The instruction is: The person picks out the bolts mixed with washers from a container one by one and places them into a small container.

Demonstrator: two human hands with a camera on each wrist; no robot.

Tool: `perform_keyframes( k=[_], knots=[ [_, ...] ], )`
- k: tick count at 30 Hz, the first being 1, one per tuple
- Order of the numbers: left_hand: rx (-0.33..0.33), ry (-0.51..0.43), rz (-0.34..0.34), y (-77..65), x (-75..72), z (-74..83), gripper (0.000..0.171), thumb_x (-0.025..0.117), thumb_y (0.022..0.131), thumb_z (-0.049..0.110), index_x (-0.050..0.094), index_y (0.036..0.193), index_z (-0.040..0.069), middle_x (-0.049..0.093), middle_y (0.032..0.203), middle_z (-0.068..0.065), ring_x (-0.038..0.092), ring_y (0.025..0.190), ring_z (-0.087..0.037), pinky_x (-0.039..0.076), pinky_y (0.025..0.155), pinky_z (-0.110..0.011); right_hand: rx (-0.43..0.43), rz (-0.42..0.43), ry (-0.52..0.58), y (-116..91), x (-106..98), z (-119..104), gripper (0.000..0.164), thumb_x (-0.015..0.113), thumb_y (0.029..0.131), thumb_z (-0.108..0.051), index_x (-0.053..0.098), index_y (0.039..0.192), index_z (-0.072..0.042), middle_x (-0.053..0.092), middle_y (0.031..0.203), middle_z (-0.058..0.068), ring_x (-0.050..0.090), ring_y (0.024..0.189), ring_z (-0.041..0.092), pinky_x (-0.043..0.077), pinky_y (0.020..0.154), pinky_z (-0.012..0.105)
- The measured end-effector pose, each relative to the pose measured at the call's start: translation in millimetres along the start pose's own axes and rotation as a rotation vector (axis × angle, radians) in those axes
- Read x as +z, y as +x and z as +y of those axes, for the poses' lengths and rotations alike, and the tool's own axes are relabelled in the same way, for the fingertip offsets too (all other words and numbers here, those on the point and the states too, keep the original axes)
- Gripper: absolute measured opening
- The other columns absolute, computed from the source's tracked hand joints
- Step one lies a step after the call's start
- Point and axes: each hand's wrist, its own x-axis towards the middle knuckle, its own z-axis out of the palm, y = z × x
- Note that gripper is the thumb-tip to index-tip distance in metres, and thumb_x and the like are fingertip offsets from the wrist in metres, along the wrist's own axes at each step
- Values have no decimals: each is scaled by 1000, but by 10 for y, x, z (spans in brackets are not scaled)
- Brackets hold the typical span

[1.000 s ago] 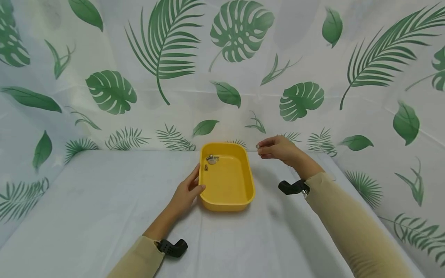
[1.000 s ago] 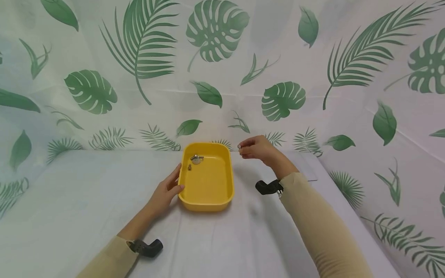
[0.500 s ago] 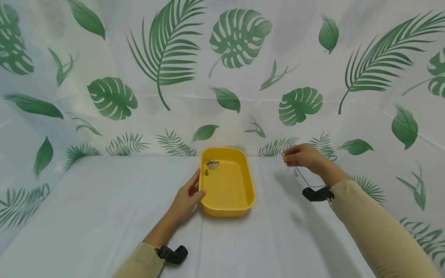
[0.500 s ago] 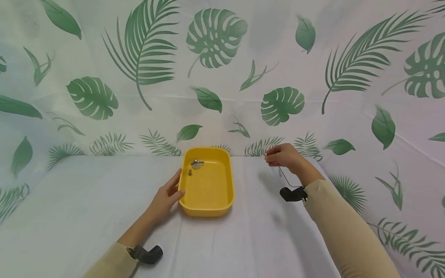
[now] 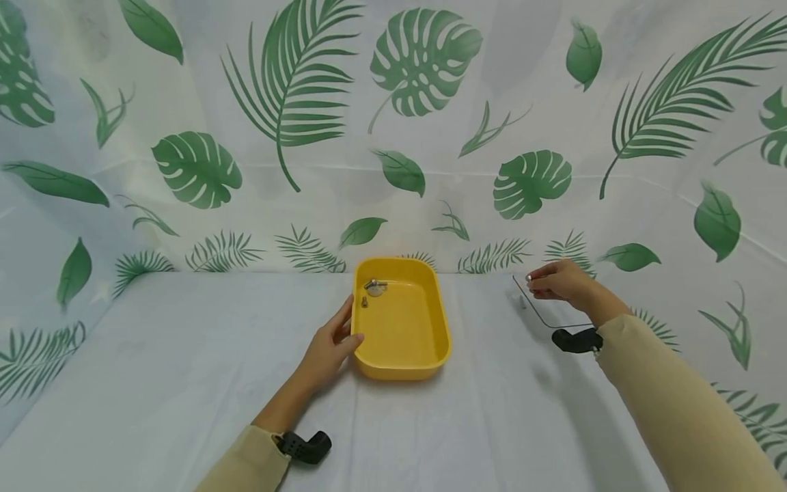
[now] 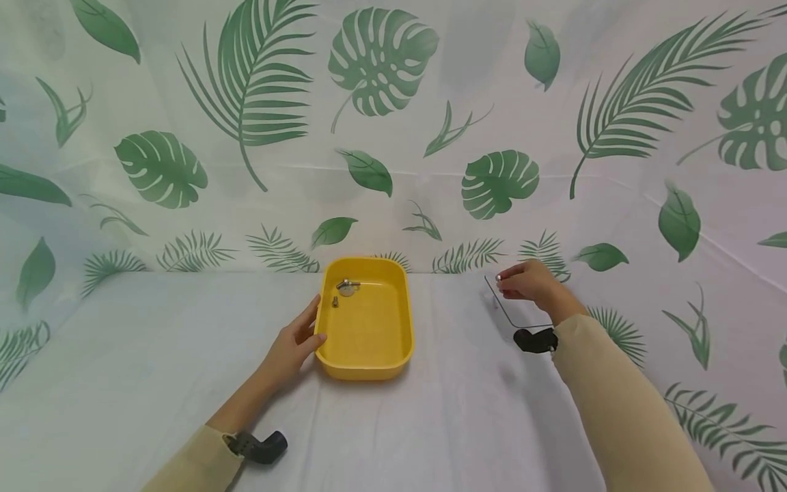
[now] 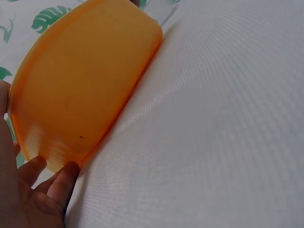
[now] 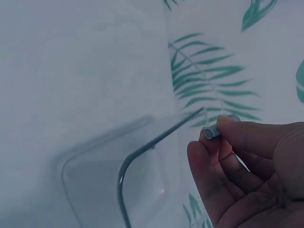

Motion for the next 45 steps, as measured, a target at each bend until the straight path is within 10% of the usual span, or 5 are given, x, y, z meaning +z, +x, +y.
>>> perform_keyframes(
  k=[24,45],
  knots=[
    [-24,17,13,9,-7,32,73,58,99,17,22,163,26,26,169,4,44,147,-28,40,118,-44,131,-3,-32,196,-31,288,48,61,100,-15,50,137,13,69,108,7,66,92,13,61,89,31],
    [-32,-8,9,26,-9,13,74,59,99,17,24,162,29,28,168,8,46,146,-26,41,118,-44,174,35,-6,346,60,491,35,66,94,-5,62,122,15,66,76,-9,62,73,4,58,69,22]
  ],
)
